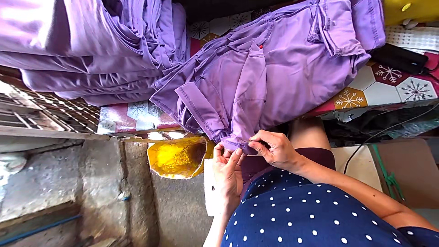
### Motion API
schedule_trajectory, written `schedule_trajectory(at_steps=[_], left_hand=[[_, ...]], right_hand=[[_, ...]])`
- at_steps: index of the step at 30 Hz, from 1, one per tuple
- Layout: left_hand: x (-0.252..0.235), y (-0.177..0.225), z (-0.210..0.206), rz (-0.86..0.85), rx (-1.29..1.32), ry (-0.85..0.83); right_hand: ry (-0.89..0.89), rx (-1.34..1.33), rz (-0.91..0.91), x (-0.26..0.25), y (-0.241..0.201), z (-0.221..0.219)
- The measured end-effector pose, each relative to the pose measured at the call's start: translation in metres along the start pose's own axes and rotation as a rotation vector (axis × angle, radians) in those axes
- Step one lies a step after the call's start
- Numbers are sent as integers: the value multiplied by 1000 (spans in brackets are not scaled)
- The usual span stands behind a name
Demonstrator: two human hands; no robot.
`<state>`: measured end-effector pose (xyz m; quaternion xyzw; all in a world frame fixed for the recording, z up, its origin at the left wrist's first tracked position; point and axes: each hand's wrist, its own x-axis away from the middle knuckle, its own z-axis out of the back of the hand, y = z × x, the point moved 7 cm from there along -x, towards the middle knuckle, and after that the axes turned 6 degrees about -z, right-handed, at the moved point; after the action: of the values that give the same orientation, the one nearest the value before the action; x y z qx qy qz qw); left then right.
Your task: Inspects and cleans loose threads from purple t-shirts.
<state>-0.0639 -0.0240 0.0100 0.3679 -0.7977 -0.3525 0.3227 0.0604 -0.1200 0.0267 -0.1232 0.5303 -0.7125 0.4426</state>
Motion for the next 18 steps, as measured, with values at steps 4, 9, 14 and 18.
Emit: schedule_trajectory(at_steps=[4,9,14,18], left_hand=[[4,-1,-3,28,50,3],[5,-1,-7,-4,-16,-24],[2,2,-6,-201,-124,-20],[4,9,-5,-378,-178,-123]], right_hand=[[62,-6,72,3,-5,7],[116,-10,171,-1,-18,7],[-53,-376,-259,-13,-8,-5],[-118,-484,-388,-15,-4,-9]])
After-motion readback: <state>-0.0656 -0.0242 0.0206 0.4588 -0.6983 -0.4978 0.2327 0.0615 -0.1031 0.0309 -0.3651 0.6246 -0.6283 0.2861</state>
